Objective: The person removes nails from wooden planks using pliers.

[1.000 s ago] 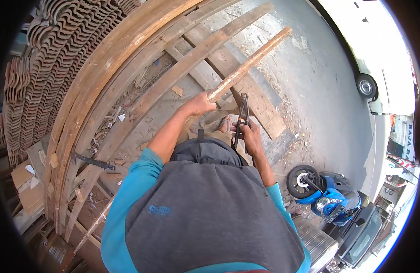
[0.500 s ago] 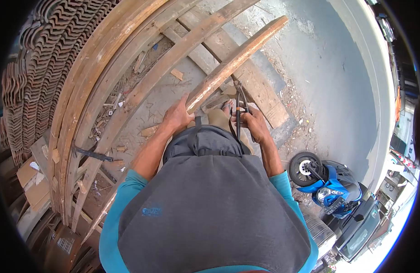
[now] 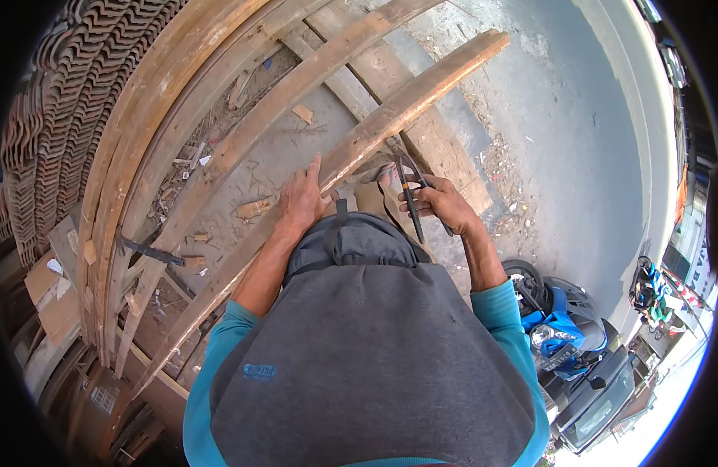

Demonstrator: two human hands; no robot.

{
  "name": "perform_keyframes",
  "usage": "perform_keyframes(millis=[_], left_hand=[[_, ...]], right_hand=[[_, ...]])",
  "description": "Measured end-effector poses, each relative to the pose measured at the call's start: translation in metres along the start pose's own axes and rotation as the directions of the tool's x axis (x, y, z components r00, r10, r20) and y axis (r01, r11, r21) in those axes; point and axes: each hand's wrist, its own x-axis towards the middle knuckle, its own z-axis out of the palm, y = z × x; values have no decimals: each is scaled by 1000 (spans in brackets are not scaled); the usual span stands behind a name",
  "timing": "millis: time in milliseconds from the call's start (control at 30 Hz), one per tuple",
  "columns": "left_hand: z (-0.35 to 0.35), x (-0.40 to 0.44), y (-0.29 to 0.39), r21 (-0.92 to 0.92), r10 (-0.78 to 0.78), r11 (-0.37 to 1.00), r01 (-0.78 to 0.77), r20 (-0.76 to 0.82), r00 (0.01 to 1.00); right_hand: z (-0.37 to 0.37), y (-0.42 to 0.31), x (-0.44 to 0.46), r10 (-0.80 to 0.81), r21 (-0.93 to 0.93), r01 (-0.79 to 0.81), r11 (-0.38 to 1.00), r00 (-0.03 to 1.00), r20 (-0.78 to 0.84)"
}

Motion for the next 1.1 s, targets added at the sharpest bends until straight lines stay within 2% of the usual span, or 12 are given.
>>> perform_keyframes(millis=[233, 367, 500, 533, 567, 733, 833, 900, 933, 1000, 1033, 1100], left_hand=[[2, -9, 3, 32, 6, 999, -6, -4, 1000], [11, -3, -2, 28, -3, 1000, 4, -24, 1000], [12, -4, -3, 8, 4, 1000, -4, 5, 1000], [8, -4, -2, 5, 20, 1000, -20, 1, 1000], [4, -5, -2, 2, 32, 999, -32, 5, 999], [1, -3, -12, -57, -5, 998, 9, 81, 997], [-14, 20, -12, -125, -28, 991, 52, 187, 982], [-8, 19, -23, -182, -32, 980, 75, 230, 973], [-11, 20, -29, -178, -25, 982, 69, 242, 970], [-17, 32, -36, -383, 39, 919, 92, 320, 947], [-17, 32, -35, -387, 45, 918, 86, 318, 947], [-16, 29, -34, -393, 39, 917, 75, 273, 961]], right_hand=[[-30, -15, 9, 102, 51, -112, 992, 981, 163], [-32, -31, 6, 145, -20, -143, 989, 979, 143], [-35, -10, 18, 97, 178, -143, 974, 966, 241], [-12, -19, 8, 160, 365, -246, 898, 955, 248], [2, -13, 8, 183, 367, -272, 890, 949, 258], [83, 38, 32, 14, 427, 51, 903, 989, -148], [126, 60, 56, -142, 316, 282, 906, 905, -401], [123, 91, 83, -192, 308, 345, 887, 881, -433], [112, 122, 110, -388, -81, 403, 912, 776, -498], [104, 124, 110, -645, -514, 411, 753, 618, -450], [100, 124, 109, -751, -693, 358, 626, 518, -410], [90, 112, 85, -534, -504, 317, 803, 759, -374]])
